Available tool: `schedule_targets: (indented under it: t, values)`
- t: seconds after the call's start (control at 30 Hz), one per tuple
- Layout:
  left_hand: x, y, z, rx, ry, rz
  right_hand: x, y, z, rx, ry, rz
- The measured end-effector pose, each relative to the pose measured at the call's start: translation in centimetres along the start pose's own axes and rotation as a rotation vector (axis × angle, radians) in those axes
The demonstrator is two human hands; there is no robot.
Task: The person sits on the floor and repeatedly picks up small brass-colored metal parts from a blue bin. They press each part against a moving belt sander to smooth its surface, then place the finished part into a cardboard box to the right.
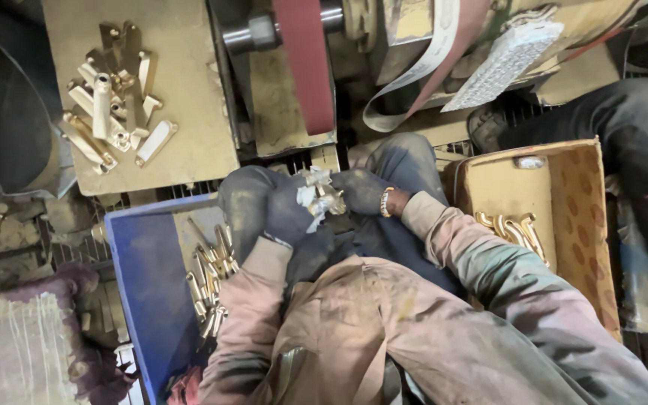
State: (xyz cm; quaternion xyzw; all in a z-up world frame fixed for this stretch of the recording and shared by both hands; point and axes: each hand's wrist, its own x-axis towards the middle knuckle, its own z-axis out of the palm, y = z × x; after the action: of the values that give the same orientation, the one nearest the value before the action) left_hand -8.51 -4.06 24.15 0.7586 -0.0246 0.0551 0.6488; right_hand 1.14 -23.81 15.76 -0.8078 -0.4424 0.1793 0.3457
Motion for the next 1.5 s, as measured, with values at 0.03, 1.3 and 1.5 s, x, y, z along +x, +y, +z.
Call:
schedule_targets:
  t: [0.03, 1.3, 1.5]
  values:
    - [-0.3, 1.0, 0.0, 0.219, 0.041, 0.238, 0.1, -0.4, -0.2, -0.034, 0.0, -0.017]
    - [-21.6, -31.4, -9.0, 0.62, 0.037, -1.117, 1.9, -2.6, -2.5, 0.066, -0.285, 0.36]
    - [-21.0, -31.8, -9.2, 0.575, 0.081, -1.137, 2.0, -2.8, -2.8, 0.139, -0.284, 0.37]
